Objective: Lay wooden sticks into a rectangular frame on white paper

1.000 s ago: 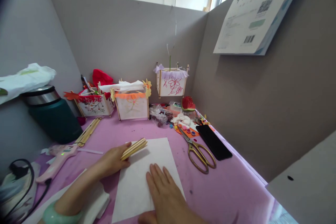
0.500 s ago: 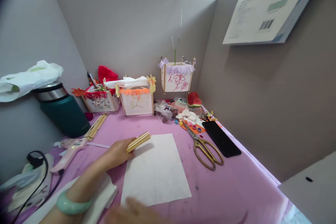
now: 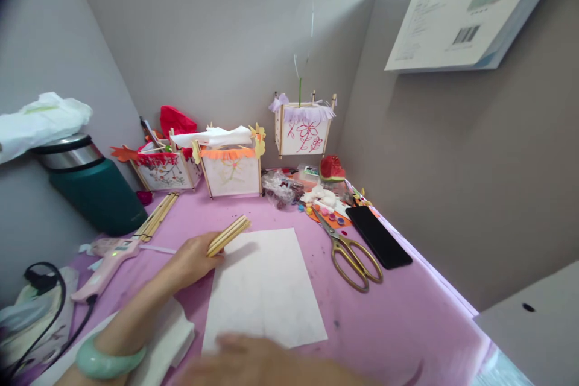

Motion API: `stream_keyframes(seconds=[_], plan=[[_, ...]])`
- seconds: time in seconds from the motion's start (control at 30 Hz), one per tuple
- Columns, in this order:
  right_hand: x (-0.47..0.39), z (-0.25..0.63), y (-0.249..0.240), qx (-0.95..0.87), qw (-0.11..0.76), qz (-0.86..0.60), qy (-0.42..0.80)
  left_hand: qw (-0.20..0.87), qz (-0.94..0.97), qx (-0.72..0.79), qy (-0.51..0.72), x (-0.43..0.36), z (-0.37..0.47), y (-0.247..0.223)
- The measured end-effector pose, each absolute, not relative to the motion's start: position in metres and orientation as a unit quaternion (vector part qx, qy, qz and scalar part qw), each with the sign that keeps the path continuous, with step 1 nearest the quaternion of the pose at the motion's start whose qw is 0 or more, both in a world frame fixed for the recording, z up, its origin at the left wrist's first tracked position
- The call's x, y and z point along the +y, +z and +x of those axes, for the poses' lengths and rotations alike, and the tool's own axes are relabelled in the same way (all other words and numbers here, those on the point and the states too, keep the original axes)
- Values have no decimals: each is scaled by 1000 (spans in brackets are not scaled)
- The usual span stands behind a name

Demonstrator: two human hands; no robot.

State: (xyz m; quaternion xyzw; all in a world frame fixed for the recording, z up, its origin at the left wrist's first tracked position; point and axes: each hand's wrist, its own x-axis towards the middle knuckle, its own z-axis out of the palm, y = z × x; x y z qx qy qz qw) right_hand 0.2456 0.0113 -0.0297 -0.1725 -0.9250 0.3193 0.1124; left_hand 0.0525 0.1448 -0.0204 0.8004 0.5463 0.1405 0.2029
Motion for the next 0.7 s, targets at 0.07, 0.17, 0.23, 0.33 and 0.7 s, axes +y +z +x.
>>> stream_keyframes(seconds=[0.07, 0.17, 0.23, 0.33, 0.7], plan=[[10, 263, -20, -911, 108, -263, 299, 207, 809, 532, 138, 145, 52, -21], [20, 289, -13, -912, 80, -295, 272, 210, 824, 515, 107, 145, 52, -22], [37, 303, -13, -899, 118, -361, 219, 212, 829, 508, 100, 145, 52, -21], [77, 318, -19, -738, 201, -641, 65, 214, 828, 510, 95, 143, 53, -18], [137, 323, -44, -688, 145, -711, 19, 135, 727, 652, 167, 159, 55, -27]])
